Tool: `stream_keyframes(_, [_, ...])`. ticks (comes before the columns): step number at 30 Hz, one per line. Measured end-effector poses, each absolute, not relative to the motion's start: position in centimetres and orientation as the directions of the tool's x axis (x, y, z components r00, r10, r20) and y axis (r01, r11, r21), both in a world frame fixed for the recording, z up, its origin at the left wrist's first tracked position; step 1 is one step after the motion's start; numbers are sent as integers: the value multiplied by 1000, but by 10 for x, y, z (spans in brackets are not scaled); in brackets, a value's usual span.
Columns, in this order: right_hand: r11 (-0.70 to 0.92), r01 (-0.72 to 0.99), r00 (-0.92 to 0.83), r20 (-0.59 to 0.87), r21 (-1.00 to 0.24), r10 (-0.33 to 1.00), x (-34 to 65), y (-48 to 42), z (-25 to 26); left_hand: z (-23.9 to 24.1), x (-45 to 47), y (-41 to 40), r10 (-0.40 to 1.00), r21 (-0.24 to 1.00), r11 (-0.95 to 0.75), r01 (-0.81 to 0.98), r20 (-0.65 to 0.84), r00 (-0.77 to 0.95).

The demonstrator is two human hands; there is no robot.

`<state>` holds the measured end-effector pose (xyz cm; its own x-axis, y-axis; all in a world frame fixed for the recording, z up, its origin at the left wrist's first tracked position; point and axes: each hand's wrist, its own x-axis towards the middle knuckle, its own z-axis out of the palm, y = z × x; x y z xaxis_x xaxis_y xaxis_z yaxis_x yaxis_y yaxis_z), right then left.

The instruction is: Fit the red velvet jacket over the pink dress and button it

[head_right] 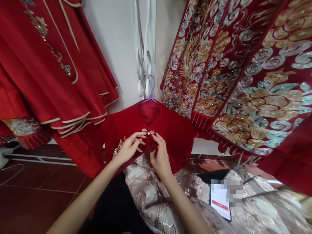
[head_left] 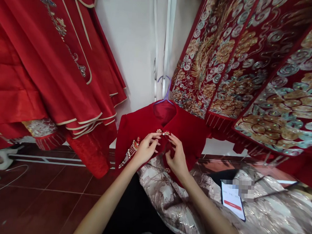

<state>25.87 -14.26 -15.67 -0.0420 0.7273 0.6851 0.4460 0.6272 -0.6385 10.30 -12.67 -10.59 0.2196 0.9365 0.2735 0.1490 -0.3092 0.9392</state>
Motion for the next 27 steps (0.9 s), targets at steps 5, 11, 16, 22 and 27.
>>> stream_keyframes(5, [341, 617, 70, 481, -710, 874, 298, -137, -140, -120, 96, -123, 940, 913, -322, 251, 278, 196])
stream_keyframes(11, [196, 735, 74, 365, -649, 928, 327, -152, -113, -137, 104, -126, 933, 909, -294, 296, 206, 294])
stream_keyframes(16, [388, 385, -181, 343, -837, 922, 301, -182, -87, -157, 122, -123, 950, 933, -270, 238, 217, 225])
stream_keyframes(22, [307, 78, -518, 224, -949, 826, 287, -193, -76, -160, 127, -136, 953, 952, -278, 128, 257, 162])
stream_keyframes(27, [211, 66, -455, 159, -975, 876, 283, -184, -85, -149, 105, -158, 925, 929, -339, 150, 358, -124])
